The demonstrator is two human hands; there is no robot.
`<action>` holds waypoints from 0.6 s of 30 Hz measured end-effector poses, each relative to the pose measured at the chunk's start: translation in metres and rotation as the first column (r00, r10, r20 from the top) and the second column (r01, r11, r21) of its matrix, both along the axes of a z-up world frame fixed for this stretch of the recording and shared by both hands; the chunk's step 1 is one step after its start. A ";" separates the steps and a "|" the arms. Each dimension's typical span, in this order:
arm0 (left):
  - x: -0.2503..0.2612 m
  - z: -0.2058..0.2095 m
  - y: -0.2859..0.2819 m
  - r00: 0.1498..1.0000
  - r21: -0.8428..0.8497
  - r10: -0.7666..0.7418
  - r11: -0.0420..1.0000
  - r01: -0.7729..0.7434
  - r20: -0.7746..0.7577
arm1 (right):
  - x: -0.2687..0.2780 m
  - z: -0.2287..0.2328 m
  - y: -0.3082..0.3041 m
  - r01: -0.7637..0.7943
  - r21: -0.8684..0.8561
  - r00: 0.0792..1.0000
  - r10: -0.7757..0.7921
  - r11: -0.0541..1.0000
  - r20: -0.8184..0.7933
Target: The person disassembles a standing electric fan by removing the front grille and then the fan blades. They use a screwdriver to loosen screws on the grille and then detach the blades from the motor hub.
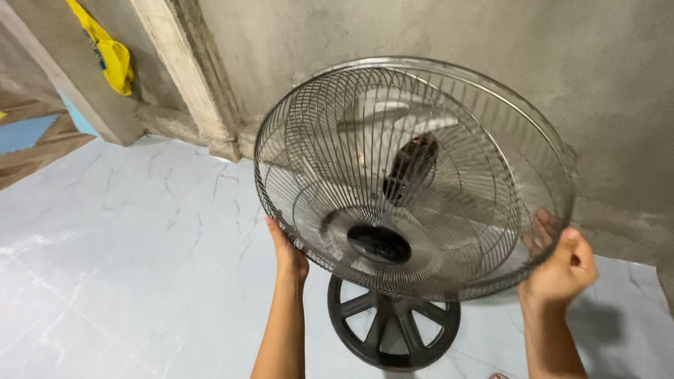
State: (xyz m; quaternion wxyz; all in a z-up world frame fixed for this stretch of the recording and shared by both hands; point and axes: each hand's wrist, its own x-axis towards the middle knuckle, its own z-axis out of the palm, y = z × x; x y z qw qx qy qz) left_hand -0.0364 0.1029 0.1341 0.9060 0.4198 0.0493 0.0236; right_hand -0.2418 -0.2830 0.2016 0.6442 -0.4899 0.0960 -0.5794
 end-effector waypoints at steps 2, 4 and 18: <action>-0.022 0.003 0.004 0.998 -0.010 -0.018 1.000 0.018 0.060 | -0.024 0.010 0.013 -0.056 0.059 0.998 0.056 0.997 0.008; -0.049 0.000 0.012 0.999 -0.006 -0.020 1.000 0.020 0.028 | -0.047 0.011 0.022 -0.080 -0.053 0.996 0.082 0.995 0.029; -0.233 0.000 0.204 0.871 -0.149 -0.189 0.980 0.135 -0.454 | -0.085 -0.033 0.155 -0.171 -0.466 0.968 0.061 0.868 -0.242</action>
